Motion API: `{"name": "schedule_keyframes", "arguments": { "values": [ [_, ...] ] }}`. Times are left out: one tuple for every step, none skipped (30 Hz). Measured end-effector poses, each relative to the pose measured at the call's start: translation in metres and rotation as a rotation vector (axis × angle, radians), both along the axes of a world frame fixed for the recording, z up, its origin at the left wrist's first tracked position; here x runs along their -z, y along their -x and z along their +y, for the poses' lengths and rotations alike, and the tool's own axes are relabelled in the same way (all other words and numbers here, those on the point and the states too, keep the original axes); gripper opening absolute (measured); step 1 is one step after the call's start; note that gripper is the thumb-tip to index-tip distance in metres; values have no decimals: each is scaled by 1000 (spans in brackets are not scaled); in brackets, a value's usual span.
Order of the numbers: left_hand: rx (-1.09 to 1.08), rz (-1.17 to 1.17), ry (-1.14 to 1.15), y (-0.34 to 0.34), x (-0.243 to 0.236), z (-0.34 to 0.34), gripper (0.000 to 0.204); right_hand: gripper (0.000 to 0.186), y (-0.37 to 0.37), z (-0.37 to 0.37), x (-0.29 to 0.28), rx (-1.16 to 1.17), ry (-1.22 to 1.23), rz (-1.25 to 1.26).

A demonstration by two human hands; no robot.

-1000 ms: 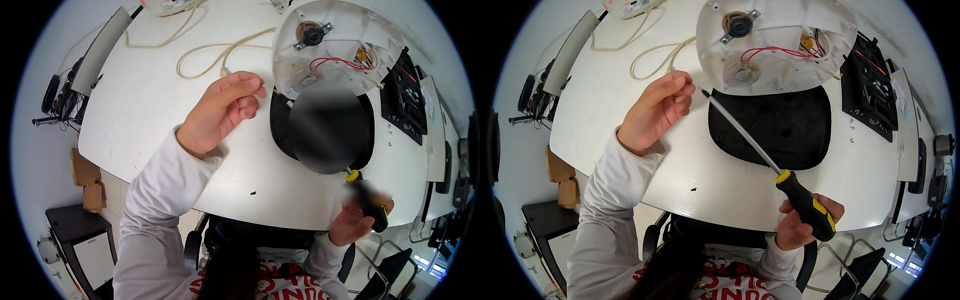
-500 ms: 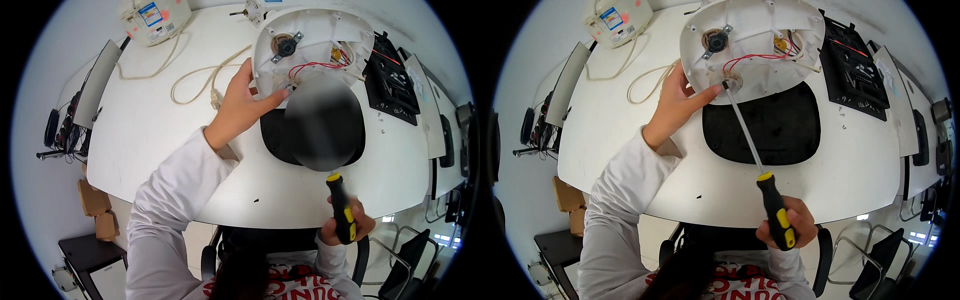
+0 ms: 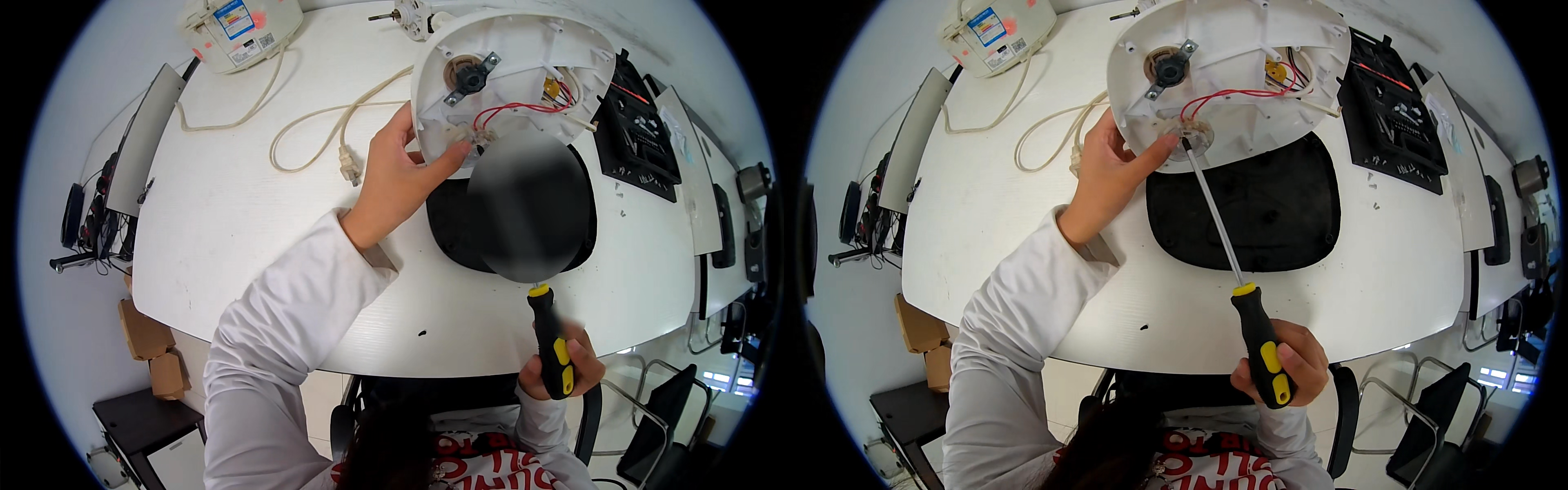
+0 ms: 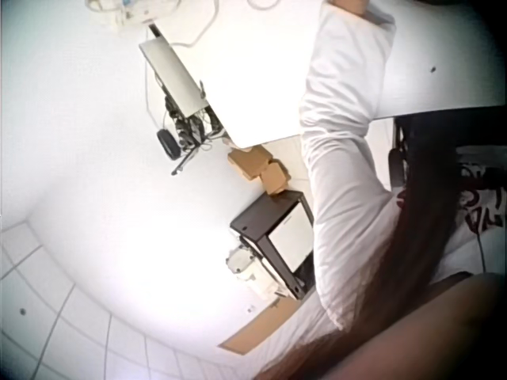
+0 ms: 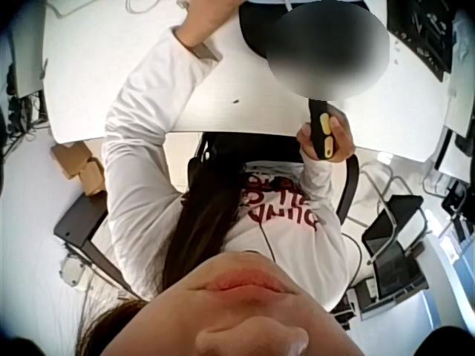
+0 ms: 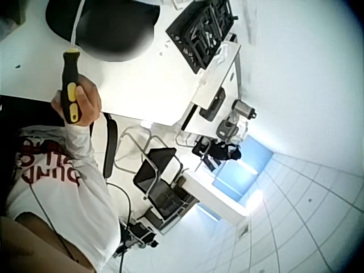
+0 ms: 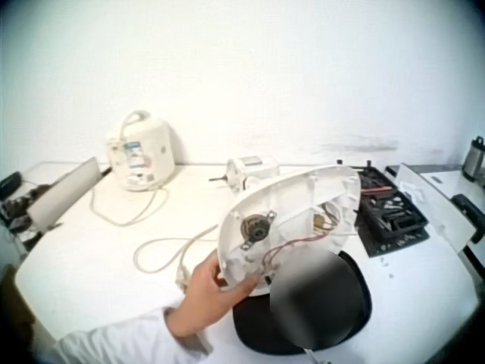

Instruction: The person uses a screwdriver to tighten screws on the internal components of a disassembled white appliance. They repeatedly pick up screws from the table and secure them into place on the device's housing.

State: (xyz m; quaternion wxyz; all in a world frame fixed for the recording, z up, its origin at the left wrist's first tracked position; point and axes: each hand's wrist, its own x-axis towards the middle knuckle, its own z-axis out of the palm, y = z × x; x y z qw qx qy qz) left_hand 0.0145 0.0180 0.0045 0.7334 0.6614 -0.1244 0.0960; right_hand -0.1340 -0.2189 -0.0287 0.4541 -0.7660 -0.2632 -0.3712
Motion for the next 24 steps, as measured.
{"name": "schedule_keyframes", "arguments": {
  "values": [
    [1,14,-8,1,-1,0,43,55,-1,0,0,-4,3,-4],
    [1,19,-10,1,-1,1,43,54,-1,1,0,-8,5,-8],
    [2,24,-12,1,-1,1,43,55,-1,1,-1,-8,4,-7],
    [1,28,-15,1,-2,1,42,55,-1,1,-1,-10,2,-7],
    [-4,8,-6,0,0,1,43,55,-1,1,-1,-12,0,-6],
    [-9,-12,3,-1,3,1,44,55,-1,1,-1,-16,-1,-5],
    [-12,-31,11,-2,4,1,45,56,-1,1,0,-18,-3,-3],
    [-11,-30,11,-2,4,1,45,56,-1,1,0,-19,-5,0],
    [-11,-29,10,-2,4,1,45,56,-1,0,0,-22,3,1],
    [-10,-27,9,-2,4,1,45,56,-1,0,-1,-25,10,4],
    [-7,-12,3,-2,3,1,44,57,-1,0,-2,-27,17,6],
    [-4,2,-4,-1,2,2,43,56,-1,0,-1,-24,17,10],
    [0,16,-8,0,1,2,42,56,-1,-1,0,-19,18,14],
    [-1,19,-11,0,0,1,42,56,-1,-1,0,-15,20,18],
    [-3,22,-14,1,0,1,42,56,-1,-1,0,-15,21,18],
    [-8,25,-18,1,-1,2,42,56,-1,-1,0,-18,21,20],
    [-10,19,-17,1,-1,2,42,55,-1,-1,-1,-21,21,21],
    [-12,13,-15,1,-1,2,42,55,-1,-1,-1,-25,22,21],
    [-11,7,-12,1,0,1,42,55,-1,-1,-1,-25,25,22],
    [-10,6,-16,0,1,0,42,55,-1,-2,-1,-26,28,23],
    [-10,5,-20,-1,2,0,42,55,-1,-2,0,-22,22,21],
    [-13,3,-26,0,2,1,42,55,-1,-1,0,-23,15,19],
    [-14,2,-24,0,2,1,42,54,-2,-1,0,-23,7,17],
    [-14,2,-22,0,2,1,42,55,-2,-1,0,-25,4,18]
  ]
}}
